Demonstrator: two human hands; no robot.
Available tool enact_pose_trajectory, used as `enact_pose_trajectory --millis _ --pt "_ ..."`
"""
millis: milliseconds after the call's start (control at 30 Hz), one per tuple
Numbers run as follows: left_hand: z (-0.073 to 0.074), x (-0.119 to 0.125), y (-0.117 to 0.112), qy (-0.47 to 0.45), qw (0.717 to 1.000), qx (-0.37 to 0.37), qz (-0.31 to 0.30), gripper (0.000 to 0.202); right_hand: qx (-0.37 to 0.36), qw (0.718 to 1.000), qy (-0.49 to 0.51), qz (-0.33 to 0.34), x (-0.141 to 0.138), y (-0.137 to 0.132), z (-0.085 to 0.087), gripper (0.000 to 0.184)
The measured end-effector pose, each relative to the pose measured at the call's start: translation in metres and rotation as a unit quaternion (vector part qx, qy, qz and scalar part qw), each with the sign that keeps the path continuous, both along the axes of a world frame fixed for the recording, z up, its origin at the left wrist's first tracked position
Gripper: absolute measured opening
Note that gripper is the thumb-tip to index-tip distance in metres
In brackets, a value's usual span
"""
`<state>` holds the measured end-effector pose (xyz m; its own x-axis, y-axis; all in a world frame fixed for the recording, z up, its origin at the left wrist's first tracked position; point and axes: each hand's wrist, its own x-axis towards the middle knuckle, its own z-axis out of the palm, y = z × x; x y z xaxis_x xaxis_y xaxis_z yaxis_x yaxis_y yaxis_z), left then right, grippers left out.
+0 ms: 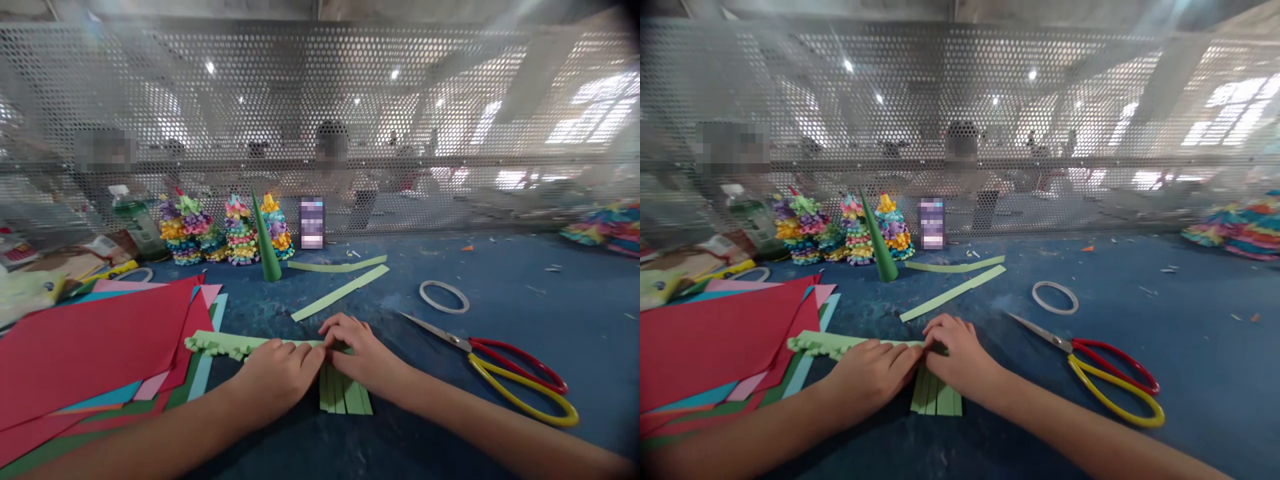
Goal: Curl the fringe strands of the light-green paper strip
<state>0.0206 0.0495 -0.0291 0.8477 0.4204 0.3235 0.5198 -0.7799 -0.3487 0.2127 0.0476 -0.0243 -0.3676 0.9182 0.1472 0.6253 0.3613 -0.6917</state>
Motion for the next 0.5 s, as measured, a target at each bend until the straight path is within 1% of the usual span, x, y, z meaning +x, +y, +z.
enact_pose_trajectory --millis 100,200,267,300,367,433,500 --pt "0.001 -0.001 0.000 0.003 1.000 0.007 -0.006 0.015 0.015 1.000 -0.018 0.000 0.001 -0.002 0.004 0.008" --pt "0.000 -0.002 0.002 -0.005 1.000 0.019 0.001 0.012 0.047 0.996 -0.075 -0.008 0.004 -0.002 0.009 0.011" --pt "-0.001 -0.002 0.003 -0.007 1.000 0.028 0.013 0.009 0.043 0.993 -0.110 -0.014 0.006 0.000 0.011 0.008" --pt "-0.001 -0.002 0.004 -0.006 0.999 0.030 0.020 0.009 0.027 0.993 -0.113 -0.018 0.007 0.002 0.012 0.006" --pt "0.000 -0.003 0.005 -0.001 0.999 0.029 0.031 0.010 -0.028 0.996 -0.085 -0.027 0.008 0.007 0.013 0.005" --pt "0.002 -0.002 0.006 0.008 0.999 0.023 0.030 0.017 -0.098 0.995 -0.014 -0.022 0.010 0.012 0.013 0.005" --pt "0.004 -0.002 0.005 0.021 1.000 0.013 0.017 0.030 -0.159 0.985 0.071 -0.015 0.011 0.015 0.016 0.006"
